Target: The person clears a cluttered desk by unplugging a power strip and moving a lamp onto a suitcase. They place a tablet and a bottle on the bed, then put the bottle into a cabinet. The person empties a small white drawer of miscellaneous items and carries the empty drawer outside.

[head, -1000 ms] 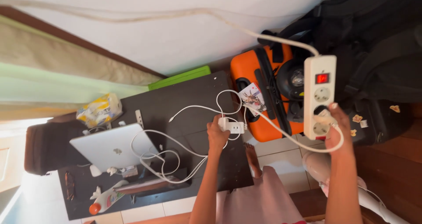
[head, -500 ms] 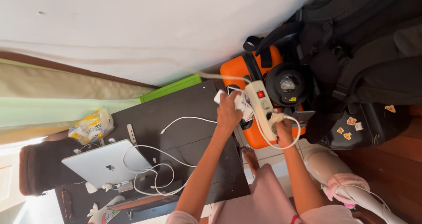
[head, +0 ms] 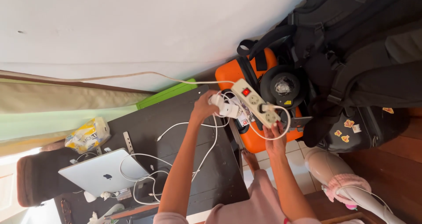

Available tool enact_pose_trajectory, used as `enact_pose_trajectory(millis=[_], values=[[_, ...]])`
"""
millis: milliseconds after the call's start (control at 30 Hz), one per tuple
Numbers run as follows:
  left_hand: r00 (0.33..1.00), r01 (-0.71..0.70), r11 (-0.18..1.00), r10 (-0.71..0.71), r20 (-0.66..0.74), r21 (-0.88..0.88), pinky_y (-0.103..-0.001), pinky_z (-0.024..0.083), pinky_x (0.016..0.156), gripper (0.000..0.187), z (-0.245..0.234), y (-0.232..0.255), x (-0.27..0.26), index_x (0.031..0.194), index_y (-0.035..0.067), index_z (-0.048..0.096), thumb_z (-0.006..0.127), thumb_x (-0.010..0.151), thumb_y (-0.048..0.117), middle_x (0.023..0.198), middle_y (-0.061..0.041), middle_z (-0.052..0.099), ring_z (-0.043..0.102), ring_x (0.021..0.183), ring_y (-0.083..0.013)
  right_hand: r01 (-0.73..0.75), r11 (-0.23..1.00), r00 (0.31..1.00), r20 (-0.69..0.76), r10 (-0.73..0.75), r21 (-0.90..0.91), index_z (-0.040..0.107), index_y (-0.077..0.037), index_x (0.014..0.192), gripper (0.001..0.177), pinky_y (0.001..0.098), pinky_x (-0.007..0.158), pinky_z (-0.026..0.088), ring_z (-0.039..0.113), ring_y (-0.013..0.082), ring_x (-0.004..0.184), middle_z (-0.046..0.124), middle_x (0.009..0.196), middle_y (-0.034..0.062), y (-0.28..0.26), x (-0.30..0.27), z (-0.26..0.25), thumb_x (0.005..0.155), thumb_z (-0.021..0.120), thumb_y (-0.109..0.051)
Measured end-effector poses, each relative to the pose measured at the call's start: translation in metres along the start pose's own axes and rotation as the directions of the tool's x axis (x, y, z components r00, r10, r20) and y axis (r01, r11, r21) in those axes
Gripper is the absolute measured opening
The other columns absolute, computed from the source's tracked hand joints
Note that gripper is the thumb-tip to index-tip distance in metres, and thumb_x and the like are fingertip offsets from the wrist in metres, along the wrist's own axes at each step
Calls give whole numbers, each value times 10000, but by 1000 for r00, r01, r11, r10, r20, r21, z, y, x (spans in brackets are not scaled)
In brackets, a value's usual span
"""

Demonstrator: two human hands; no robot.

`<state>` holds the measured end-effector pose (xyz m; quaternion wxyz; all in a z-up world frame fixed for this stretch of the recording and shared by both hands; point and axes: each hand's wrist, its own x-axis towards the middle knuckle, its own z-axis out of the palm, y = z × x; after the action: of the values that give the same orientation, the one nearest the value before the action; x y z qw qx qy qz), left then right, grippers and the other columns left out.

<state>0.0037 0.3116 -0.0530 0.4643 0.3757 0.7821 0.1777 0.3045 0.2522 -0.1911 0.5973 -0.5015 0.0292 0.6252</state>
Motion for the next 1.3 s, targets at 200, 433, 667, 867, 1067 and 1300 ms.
enact_pose_trajectory(millis=[200, 433, 667, 867, 1067, 1300], values=[[987, 163, 780, -119, 112, -604, -332, 631, 617, 799, -26, -16, -45, 1323, 147, 652, 751, 566, -88, 836, -184, 593, 686, 677, -282, -189, 926, 956, -276, 98, -326, 691, -161, 908, 107, 314, 696, 668, 730, 153, 777, 683, 826, -22, -23, -14, 2, 900, 786, -208], [990, 129, 860, -143, 9, -495, -306, 506, 719, 745, -61, 18, -135, 1295, 264, 637, 720, 588, 47, 995, -64, 629, 588, 759, -172, -17, 678, 1000, -18, 5, -735, 547, -83, 875, 136, 298, 526, 389, 465, 178, 550, 555, 716, 97, -42, -202, 56, 797, 513, 23], [978, -51, 972, 1, -211, -231, -506, 511, 1028, 644, -53, 45, -203, 1288, 289, 644, 743, 675, 120, 1152, -239, 693, 643, 1188, -432, 946, -278, 231, 947, 224, -165, 519, -139, 1436, 707, 565, 1071, 382, 551, 287, 1290, 605, 1322, 121, -38, -189, 172, 814, 800, -325], [949, -312, 820, 243, -202, -479, -487, 540, 1013, 754, -71, 102, -231, 1454, 213, 482, 694, 753, 30, 1404, -275, 458, 484, 1330, -458, 956, -227, 224, 962, 153, -187, 618, -47, 1334, 683, 444, 985, 519, 684, 331, 1085, 691, 1136, 157, -68, -168, 201, 710, 861, -183], [932, -344, 677, 330, -149, -650, -375, 652, 774, 1031, -77, 112, -253, 1639, 224, 23, 676, 873, 0, 1624, -343, 53, 728, 982, -393, 926, -153, 366, 920, 141, -345, 593, -122, 1427, 797, 408, 972, 529, 657, 311, 1160, 671, 1221, 100, -113, -166, 232, 694, 898, -195], [902, -325, 911, 219, -371, -252, -467, 659, 723, 343, -39, 11, -168, 1301, 157, 603, 640, 961, 122, 1126, -177, 637, 747, 895, -428, 943, -169, 302, 951, 69, -288, 637, -90, 1380, 679, 428, 951, 535, 666, 329, 1125, 650, 1181, 107, -143, -169, 249, 755, 890, -177]])
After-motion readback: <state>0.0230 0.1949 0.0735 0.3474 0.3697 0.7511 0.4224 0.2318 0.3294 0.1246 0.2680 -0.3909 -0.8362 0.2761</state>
